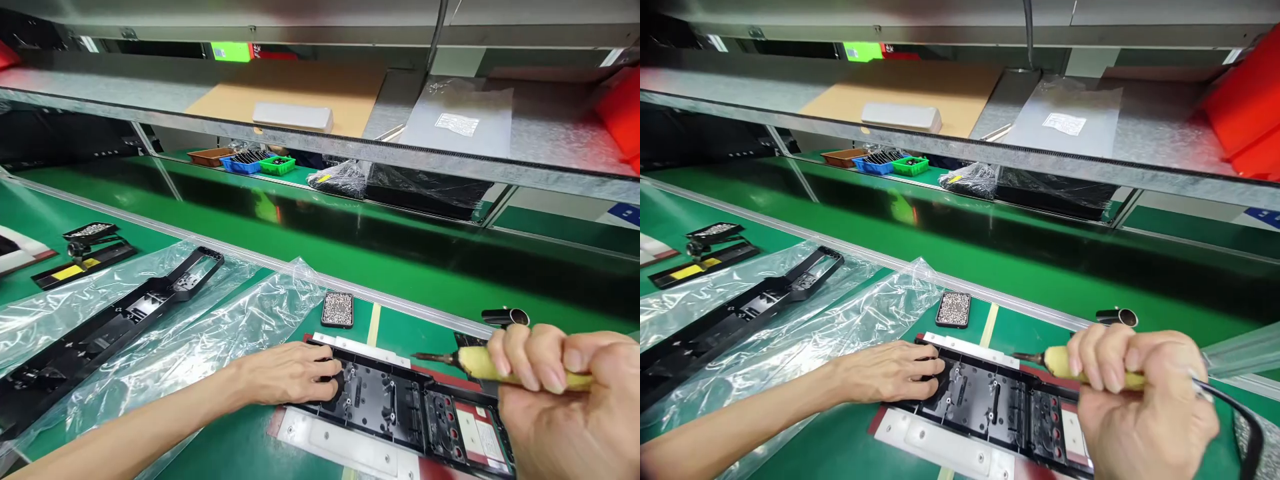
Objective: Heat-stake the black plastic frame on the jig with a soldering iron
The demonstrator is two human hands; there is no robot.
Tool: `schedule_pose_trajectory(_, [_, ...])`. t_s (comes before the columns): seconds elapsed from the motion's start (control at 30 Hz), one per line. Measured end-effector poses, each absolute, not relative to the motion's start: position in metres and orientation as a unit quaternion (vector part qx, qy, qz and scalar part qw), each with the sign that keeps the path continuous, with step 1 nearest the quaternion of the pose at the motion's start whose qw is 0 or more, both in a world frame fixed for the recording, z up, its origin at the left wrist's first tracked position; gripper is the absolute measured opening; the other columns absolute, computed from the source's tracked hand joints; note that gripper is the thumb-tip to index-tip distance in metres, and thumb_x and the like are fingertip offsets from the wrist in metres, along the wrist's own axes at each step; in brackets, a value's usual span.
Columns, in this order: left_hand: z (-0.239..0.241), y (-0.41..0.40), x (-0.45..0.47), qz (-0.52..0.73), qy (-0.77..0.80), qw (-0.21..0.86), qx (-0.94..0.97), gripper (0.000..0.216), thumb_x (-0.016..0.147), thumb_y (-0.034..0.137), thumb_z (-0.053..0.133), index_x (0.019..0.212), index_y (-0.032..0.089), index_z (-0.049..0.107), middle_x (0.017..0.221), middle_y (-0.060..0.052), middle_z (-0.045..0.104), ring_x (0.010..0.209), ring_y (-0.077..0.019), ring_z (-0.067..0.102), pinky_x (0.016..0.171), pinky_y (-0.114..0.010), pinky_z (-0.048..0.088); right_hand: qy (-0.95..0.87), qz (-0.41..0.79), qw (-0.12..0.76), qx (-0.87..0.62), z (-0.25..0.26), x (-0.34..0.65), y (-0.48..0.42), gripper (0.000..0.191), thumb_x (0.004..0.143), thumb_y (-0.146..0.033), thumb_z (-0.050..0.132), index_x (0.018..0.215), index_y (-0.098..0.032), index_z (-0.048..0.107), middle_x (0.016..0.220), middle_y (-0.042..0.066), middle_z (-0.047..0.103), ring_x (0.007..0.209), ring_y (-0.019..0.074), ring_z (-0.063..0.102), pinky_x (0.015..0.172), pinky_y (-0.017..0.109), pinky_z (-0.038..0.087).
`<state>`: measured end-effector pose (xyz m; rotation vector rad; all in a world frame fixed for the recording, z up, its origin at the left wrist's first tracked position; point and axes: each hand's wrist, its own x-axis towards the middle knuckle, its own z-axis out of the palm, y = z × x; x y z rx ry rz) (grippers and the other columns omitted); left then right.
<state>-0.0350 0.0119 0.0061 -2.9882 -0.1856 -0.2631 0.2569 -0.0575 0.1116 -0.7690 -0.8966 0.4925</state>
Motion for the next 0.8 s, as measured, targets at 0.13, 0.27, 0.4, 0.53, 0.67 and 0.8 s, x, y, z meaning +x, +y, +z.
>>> schedule_pose_trajectory(0.13, [0.007,0.011,-0.035,-0.089,-0.054,0.067,-0.992,0.015,0.105,0.010,0.049,0.113,0.015,0.061,0.111,-0.008,0.065,0.092,-0.0177,0.058,0.069,-0.029,0.043,-0.414,0.296,0.773,-0.379,0.108,0.248,-0.056,0.038,0.095,-0.027,0.046,0.058,-0.022,0.037,0.041,-0.006,0.025,0.034,0.0103,0.021,0.036,0.027,0.027])
schedule_pose_trajectory(0.27, [0.007,0.010,-0.034,-0.096,-0.060,0.060,-0.992,0.014,0.104,0.011,0.053,0.113,0.016,0.061,0.112,-0.008,0.065,0.091,-0.0178,0.057,0.068,-0.029,0.042,-0.455,0.373,0.724,-0.360,0.099,0.243,-0.056,0.039,0.095,-0.029,0.051,0.058,-0.021,0.039,0.041,-0.005,0.032,0.035,0.0108,0.028,0.034,0.025,0.034])
schedule_pose_trajectory(0.4, [0.005,0.008,-0.033,-0.094,-0.070,0.058,-0.991,0.013,0.103,0.011,0.053,0.111,0.016,0.062,0.111,-0.008,0.065,0.090,-0.0185,0.057,0.066,-0.030,0.041,-0.469,0.387,0.709,-0.357,0.091,0.232,-0.052,0.044,0.098,-0.035,0.053,0.059,-0.020,0.038,0.043,-0.005,0.033,0.038,0.0103,0.032,0.036,0.024,0.035])
schedule_pose_trajectory(0.53, [0.004,0.006,-0.034,-0.107,-0.078,0.057,-0.990,0.011,0.102,0.011,0.055,0.109,0.016,0.062,0.111,-0.008,0.064,0.091,-0.0188,0.057,0.063,-0.030,0.040,-0.463,0.401,0.702,-0.363,0.088,0.225,-0.050,0.045,0.097,-0.035,0.055,0.058,-0.020,0.037,0.045,-0.005,0.033,0.040,0.0108,0.032,0.037,0.025,0.034])
schedule_pose_trajectory(0.67, [0.005,0.006,-0.034,-0.099,-0.082,0.048,-0.991,0.013,0.103,0.010,0.053,0.109,0.016,0.062,0.112,-0.008,0.064,0.090,-0.0189,0.057,0.061,-0.031,0.040,-0.450,0.413,0.697,-0.376,0.086,0.223,-0.052,0.047,0.099,-0.035,0.054,0.058,-0.020,0.036,0.046,-0.004,0.031,0.041,0.0109,0.032,0.039,0.025,0.034])
schedule_pose_trajectory(0.8, [0.004,0.005,-0.033,-0.100,-0.085,0.048,-0.990,0.012,0.102,0.009,0.054,0.107,0.016,0.062,0.110,-0.008,0.064,0.088,-0.0187,0.056,0.060,-0.031,0.039,-0.456,0.408,0.693,-0.381,0.081,0.224,-0.052,0.046,0.100,-0.036,0.053,0.059,-0.020,0.037,0.047,-0.004,0.032,0.042,0.0113,0.033,0.040,0.026,0.034])
